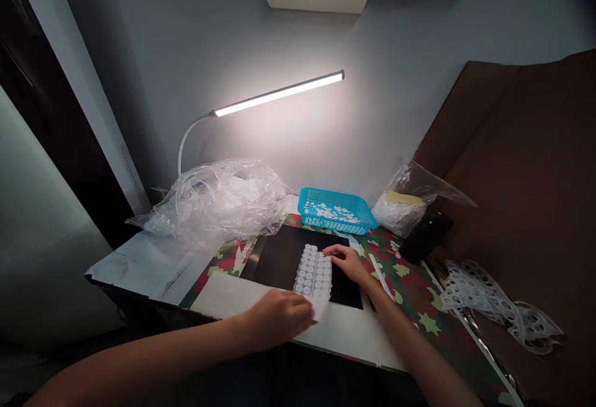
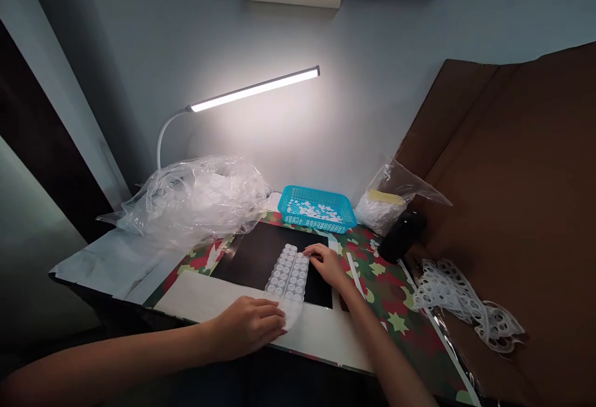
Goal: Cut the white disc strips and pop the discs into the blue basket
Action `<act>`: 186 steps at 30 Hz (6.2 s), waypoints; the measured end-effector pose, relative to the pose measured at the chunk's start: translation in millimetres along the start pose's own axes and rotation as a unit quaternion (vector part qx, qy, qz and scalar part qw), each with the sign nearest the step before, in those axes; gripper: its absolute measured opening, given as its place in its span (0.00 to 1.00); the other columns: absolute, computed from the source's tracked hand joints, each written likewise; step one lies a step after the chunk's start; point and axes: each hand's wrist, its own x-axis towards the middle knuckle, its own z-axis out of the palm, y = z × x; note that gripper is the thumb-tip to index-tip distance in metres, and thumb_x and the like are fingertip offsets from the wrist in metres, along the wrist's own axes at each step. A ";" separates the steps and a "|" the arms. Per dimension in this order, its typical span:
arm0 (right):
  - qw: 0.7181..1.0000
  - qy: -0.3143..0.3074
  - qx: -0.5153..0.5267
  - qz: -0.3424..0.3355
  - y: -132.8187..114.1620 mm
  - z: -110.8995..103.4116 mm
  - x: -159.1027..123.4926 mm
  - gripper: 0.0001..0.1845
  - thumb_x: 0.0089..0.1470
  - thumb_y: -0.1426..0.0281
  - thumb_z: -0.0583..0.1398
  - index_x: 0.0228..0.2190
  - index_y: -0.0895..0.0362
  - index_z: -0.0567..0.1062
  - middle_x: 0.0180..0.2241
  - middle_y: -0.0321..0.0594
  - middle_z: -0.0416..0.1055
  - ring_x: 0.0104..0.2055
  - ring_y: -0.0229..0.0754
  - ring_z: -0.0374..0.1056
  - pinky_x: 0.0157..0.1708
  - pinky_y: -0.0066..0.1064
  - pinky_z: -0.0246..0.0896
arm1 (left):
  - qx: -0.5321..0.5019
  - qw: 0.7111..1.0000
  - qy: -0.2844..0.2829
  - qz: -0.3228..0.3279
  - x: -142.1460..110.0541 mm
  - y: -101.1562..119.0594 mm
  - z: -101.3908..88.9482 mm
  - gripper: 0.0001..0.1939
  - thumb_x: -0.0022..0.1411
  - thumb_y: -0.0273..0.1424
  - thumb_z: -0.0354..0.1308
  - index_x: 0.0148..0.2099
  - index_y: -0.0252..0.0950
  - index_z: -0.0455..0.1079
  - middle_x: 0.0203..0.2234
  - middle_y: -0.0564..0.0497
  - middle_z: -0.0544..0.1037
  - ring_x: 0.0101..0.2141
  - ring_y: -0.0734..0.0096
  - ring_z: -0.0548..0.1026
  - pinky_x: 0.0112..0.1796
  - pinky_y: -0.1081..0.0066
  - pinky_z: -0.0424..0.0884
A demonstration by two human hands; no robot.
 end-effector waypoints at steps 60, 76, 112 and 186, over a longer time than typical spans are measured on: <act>0.982 -0.039 -0.096 -0.159 0.7 5.0 -7.7 0.09 0.57 0.75 0.57 0.38 0.53 0.74 0.35 0.39 0.75 0.35 0.40 0.73 0.36 0.28 0.70 | -0.136 0.979 -0.121 -0.087 31.3 -58.9 58.0 0.31 0.62 0.41 0.47 0.62 0.28 0.54 0.60 0.36 0.58 0.62 0.44 0.49 0.58 0.49 0.51; 0.949 -0.013 -0.194 -0.248 7.0 9.8 -0.6 0.17 0.56 0.76 0.55 0.46 0.53 0.74 0.37 0.45 0.76 0.37 0.43 0.74 0.33 0.29 0.73 | -0.124 0.982 -0.119 -0.071 32.3 -55.9 58.0 0.31 0.64 0.41 0.44 0.61 0.23 0.55 0.60 0.32 0.57 0.62 0.45 0.46 0.60 0.52 0.48; 0.939 -0.045 -0.213 -0.268 4.9 -11.3 -8.8 0.10 0.57 0.79 0.57 0.39 0.57 0.73 0.36 0.43 0.75 0.34 0.37 0.73 0.34 0.24 0.70 | -0.130 0.977 -0.147 -0.086 31.1 -56.7 52.7 0.33 0.64 0.40 0.45 0.66 0.26 0.47 0.63 0.37 0.49 0.63 0.48 0.42 0.60 0.53 0.47; 0.966 -0.050 -0.188 -0.170 -12.8 -15.0 -11.1 0.06 0.58 0.71 0.56 0.31 0.55 0.73 0.25 0.36 0.72 0.25 0.36 0.68 0.26 0.27 0.63 | -0.072 0.989 -0.122 -0.043 28.1 -53.9 59.2 0.32 0.64 0.37 0.45 0.63 0.19 0.52 0.60 0.32 0.55 0.61 0.50 0.52 0.59 0.60 0.53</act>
